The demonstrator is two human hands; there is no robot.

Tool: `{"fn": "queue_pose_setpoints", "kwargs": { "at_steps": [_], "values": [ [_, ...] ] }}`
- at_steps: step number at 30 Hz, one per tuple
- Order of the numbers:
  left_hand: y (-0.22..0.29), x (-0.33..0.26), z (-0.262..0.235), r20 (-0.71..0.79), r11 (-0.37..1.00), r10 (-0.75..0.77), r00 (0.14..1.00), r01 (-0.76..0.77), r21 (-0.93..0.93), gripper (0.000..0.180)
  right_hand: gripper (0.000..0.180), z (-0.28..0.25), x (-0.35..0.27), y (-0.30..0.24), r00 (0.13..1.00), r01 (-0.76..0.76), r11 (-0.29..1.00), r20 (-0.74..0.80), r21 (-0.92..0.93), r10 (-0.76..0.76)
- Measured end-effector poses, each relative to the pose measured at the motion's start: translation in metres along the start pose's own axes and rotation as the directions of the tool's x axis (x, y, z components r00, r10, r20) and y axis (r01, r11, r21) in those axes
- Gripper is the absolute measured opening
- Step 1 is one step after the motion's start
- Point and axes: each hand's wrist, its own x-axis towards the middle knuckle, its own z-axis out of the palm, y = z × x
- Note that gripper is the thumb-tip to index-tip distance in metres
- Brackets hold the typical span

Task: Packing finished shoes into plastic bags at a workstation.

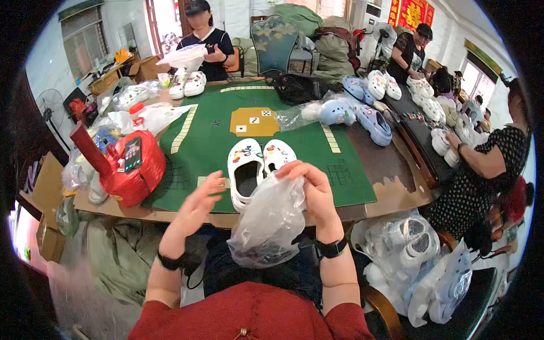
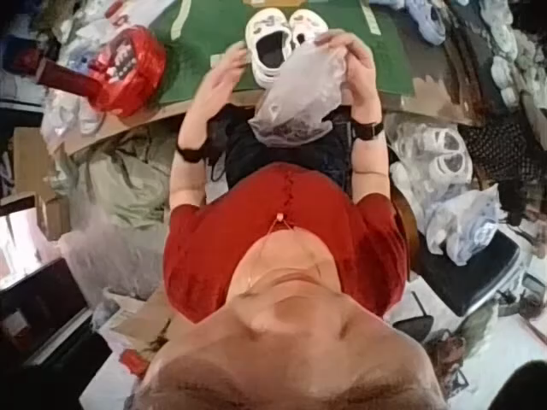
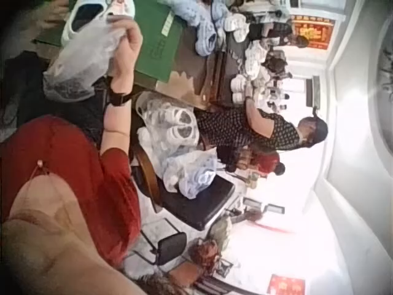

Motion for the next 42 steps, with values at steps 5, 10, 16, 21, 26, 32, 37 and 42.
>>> {"fn": "queue_pose_setpoints", "kwargs": {
  "at_steps": [5,10,16,21,26,32,37,42],
  "values": [
    [-0.012,0.031,0.041,0.301,0.878,-0.415,0.859,0.465,-0.118,0.049,0.02,0.017,0.005,-0.002,0.969,0.06,0.984,0.226,0.17,-0.099],
    [0.003,0.018,0.028,0.25,0.801,-0.383,0.89,0.454,-0.391,0.026,0.046,0.014,-0.013,-0.014,0.989,-0.116,0.977,-0.07,0.18,0.131],
    [-0.001,0.018,0.022,-0.062,0.954,-0.036,0.997,0.016,-0.299,0.026,0.068,0.008,-0.033,-0.001,0.951,-0.301,0.942,0.027,-0.15,0.308],
    [0.006,0.018,-0.001,-0.228,0.866,0.273,0.935,-0.136,0.481,0.025,0.028,-0.011,-0.02,0.004,0.925,-0.296,0.944,-0.292,-0.149,0.244],
    [0.016,0.023,-0.048,-0.333,0.737,0.405,0.852,-0.088,0.67,0.02,0.016,-0.056,-0.007,-0.001,0.846,-0.229,0.815,-0.524,-0.532,-0.105],
    [-0.007,0.037,-0.062,-0.415,0.841,0.399,0.818,-0.145,0.522,0.021,0.04,-0.028,0.002,0.025,0.939,-0.27,0.794,-0.332,-0.545,0.091],
    [-0.007,0.035,-0.057,-0.375,0.774,0.418,0.828,-0.107,0.624,0.025,0.054,-0.004,0.023,0.048,0.901,-0.407,0.551,-0.219,-0.729,0.375],
    [-0.001,0.047,-0.075,-0.152,0.539,0.508,0.848,-0.175,0.824,0.028,0.053,-0.046,0.054,0.048,0.971,-0.108,0.914,-0.24,-0.391,0.012]
  ]
}}
